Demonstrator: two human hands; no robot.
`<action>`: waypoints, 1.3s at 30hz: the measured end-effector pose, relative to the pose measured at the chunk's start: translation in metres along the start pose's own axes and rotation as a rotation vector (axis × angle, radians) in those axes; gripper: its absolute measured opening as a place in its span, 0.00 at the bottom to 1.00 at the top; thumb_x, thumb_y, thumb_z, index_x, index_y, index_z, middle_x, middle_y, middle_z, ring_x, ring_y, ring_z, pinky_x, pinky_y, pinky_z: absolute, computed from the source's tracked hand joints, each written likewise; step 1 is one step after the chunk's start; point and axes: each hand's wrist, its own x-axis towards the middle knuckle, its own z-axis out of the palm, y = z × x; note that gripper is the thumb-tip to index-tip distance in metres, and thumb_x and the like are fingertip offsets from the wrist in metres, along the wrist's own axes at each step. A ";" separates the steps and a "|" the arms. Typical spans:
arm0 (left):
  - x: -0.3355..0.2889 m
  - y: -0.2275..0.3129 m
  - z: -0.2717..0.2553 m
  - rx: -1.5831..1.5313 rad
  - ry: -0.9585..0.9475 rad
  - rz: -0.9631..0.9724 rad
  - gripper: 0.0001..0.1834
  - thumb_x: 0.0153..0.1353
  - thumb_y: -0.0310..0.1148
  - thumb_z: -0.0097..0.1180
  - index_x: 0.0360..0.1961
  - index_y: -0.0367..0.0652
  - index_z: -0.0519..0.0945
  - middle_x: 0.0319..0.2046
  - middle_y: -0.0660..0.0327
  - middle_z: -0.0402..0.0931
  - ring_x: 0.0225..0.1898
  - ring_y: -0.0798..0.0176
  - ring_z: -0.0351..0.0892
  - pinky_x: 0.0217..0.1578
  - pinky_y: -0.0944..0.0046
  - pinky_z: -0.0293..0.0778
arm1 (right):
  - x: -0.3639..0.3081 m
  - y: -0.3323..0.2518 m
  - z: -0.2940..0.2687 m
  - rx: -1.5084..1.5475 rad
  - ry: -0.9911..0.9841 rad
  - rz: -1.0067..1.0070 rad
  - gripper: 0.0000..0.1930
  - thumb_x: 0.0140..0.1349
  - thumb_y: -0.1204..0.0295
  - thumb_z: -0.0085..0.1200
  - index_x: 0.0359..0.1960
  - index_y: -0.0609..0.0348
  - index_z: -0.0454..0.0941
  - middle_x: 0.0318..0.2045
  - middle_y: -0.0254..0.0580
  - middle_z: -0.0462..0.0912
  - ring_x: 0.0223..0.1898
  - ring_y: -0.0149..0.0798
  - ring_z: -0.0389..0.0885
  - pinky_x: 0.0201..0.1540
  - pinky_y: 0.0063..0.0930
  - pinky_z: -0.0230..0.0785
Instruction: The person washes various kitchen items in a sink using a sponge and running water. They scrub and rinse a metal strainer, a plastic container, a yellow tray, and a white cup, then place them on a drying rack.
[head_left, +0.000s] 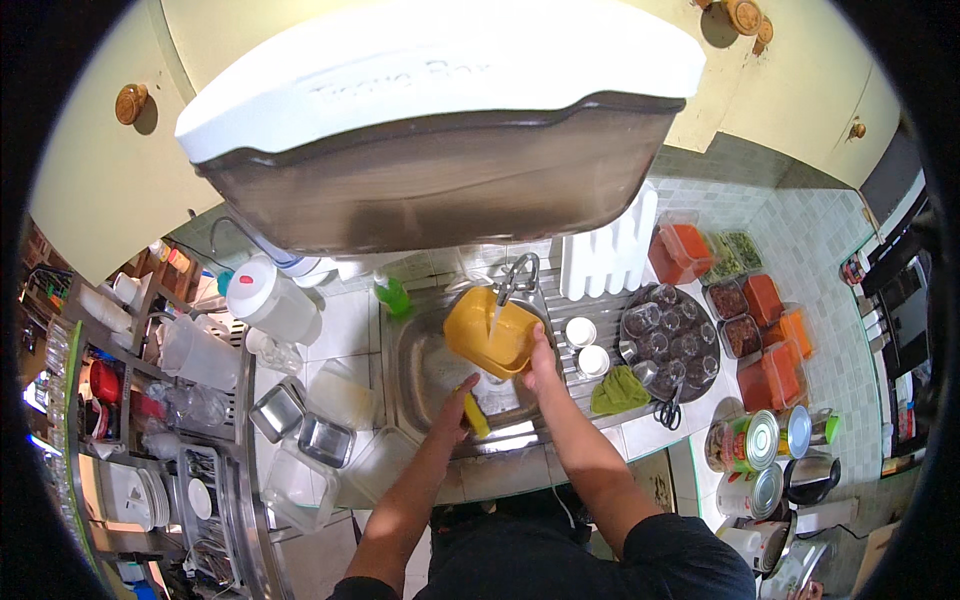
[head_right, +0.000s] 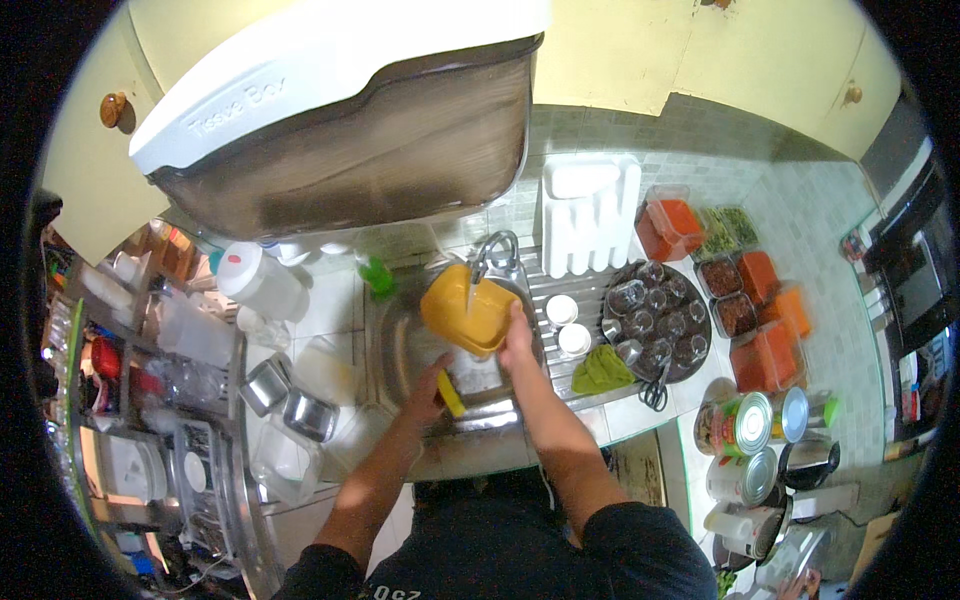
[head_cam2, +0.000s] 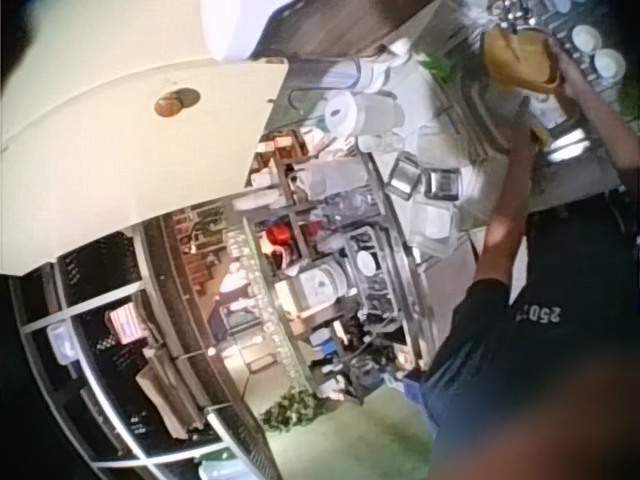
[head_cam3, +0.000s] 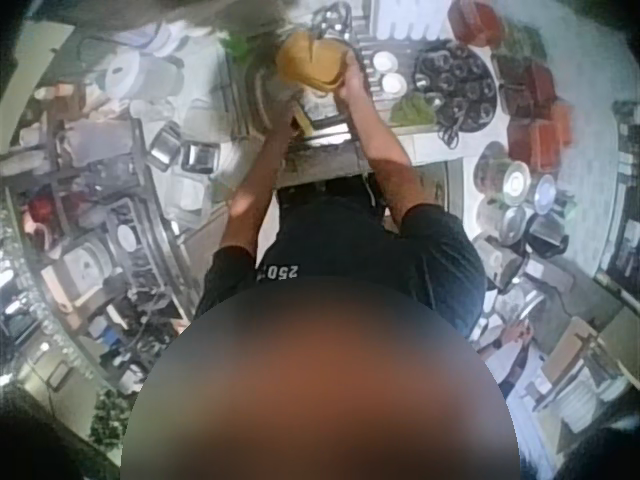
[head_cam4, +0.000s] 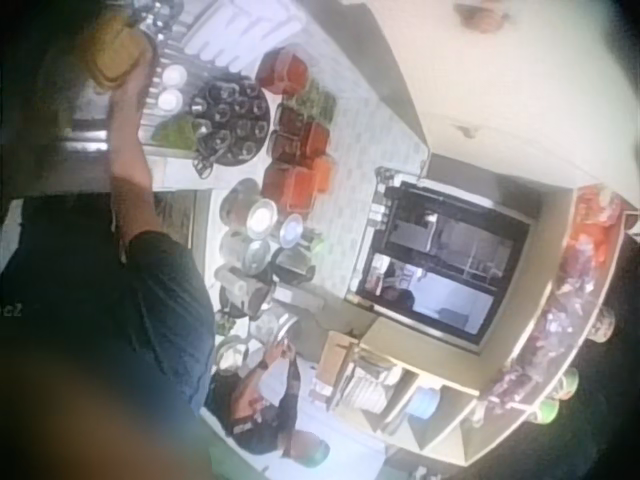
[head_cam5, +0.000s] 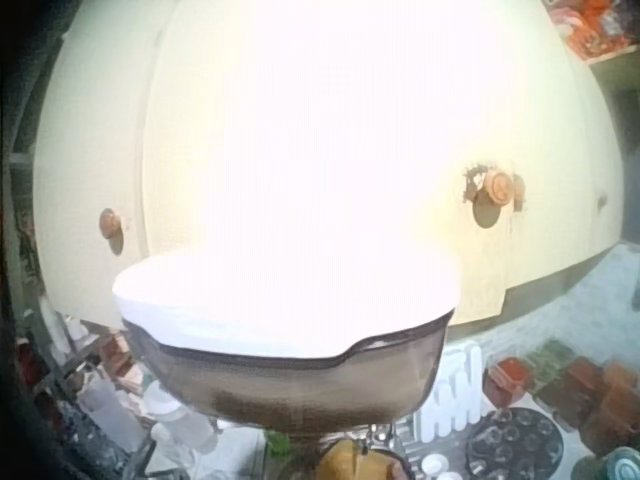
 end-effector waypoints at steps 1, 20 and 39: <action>0.007 -0.003 0.012 -0.025 -0.036 0.026 0.21 0.57 0.52 0.71 0.40 0.51 0.79 0.25 0.70 0.70 0.27 0.69 0.73 0.26 0.61 0.72 | -0.002 0.004 0.001 0.003 -0.014 -0.037 0.30 0.76 0.47 0.43 0.68 0.56 0.63 0.64 0.44 0.73 0.61 0.48 0.76 0.62 0.47 0.73; 0.055 -0.012 -0.011 -0.085 -0.048 0.096 0.17 0.60 0.44 0.65 0.45 0.47 0.78 0.31 0.66 0.76 0.28 0.67 0.78 0.27 0.66 0.77 | -0.048 -0.019 -0.015 -0.340 -0.025 0.038 0.24 0.66 0.52 0.62 0.54 0.49 0.67 0.45 0.39 0.74 0.37 0.33 0.78 0.32 0.23 0.77; 0.020 -0.015 0.004 -0.257 -0.120 0.152 0.20 0.63 0.42 0.66 0.51 0.44 0.76 0.39 0.62 0.81 0.39 0.61 0.84 0.40 0.59 0.82 | -0.059 0.005 -0.042 -0.200 -0.155 -0.013 0.18 0.68 0.68 0.60 0.58 0.57 0.75 0.38 0.33 0.80 0.30 0.28 0.80 0.39 0.23 0.85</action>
